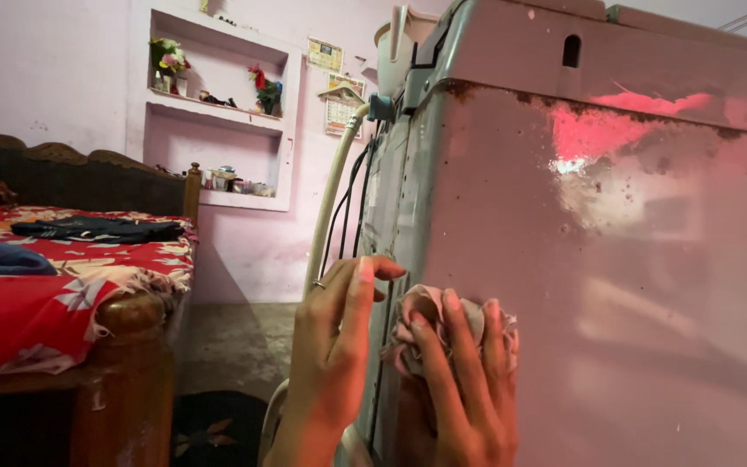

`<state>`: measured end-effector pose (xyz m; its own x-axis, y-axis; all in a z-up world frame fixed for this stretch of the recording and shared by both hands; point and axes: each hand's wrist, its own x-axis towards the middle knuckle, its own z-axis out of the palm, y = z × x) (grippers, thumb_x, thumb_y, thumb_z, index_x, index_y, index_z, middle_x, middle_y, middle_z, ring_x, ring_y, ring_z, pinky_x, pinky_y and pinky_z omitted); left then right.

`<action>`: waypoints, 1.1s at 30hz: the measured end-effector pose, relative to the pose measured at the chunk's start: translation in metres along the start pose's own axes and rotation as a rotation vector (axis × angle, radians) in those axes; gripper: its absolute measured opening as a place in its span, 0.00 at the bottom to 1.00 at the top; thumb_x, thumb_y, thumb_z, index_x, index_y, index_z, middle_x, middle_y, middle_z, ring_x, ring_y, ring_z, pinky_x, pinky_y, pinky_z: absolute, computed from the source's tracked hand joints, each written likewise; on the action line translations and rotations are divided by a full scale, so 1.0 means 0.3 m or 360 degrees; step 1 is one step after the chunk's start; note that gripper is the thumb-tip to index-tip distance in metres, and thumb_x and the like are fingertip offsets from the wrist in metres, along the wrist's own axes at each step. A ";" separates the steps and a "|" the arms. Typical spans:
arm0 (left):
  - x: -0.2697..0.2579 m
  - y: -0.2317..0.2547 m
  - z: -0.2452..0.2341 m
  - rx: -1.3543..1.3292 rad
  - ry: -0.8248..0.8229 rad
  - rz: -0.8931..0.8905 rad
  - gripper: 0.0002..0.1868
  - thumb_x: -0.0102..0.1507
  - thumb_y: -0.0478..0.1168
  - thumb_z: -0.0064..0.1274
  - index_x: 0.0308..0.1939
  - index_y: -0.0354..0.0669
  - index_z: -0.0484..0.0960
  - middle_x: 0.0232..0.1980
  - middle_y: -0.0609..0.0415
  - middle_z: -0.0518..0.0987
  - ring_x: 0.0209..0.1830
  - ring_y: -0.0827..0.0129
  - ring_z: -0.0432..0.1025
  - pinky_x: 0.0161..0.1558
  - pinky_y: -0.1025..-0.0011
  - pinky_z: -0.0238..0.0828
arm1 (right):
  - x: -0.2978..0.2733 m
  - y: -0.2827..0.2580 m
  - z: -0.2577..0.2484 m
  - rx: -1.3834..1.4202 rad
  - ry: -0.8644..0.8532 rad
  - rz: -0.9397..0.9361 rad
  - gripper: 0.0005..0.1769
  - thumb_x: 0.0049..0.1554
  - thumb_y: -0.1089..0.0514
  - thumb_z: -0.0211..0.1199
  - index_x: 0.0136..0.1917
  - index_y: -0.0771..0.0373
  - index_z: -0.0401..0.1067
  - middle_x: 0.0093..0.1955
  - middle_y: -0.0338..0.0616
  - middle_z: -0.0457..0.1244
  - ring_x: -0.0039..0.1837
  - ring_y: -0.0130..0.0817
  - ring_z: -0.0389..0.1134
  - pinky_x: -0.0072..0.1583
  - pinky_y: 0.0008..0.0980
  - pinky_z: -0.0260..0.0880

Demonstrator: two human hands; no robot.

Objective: The person wipes the top control panel and lid of a top-loading washing machine with a wet cloth. They then move to the side and back of the machine, continuing to wipe the exterior surfaces. The cloth is periodically dipped into a pitcher of water placed on the machine.

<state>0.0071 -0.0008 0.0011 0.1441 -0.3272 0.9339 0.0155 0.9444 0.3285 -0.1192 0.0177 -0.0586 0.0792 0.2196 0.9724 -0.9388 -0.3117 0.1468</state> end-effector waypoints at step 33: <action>-0.003 0.111 0.074 0.0451 0.0120 0.0412 0.20 0.70 0.43 0.45 0.65 0.42 0.74 0.67 0.46 0.73 0.70 0.54 0.65 0.69 0.59 0.58 | 0.096 0.090 -0.004 -0.0100 0.0123 0.0267 0.29 0.59 0.54 0.63 0.73 0.56 0.66 0.80 0.49 0.55 0.84 0.59 0.48 0.79 0.58 0.46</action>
<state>-0.0144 0.0301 0.0144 0.1798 -0.0661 0.9815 -0.3031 0.9455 0.1192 -0.1426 0.0168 -0.0269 -0.1041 0.2406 0.9650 -0.9558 -0.2923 -0.0302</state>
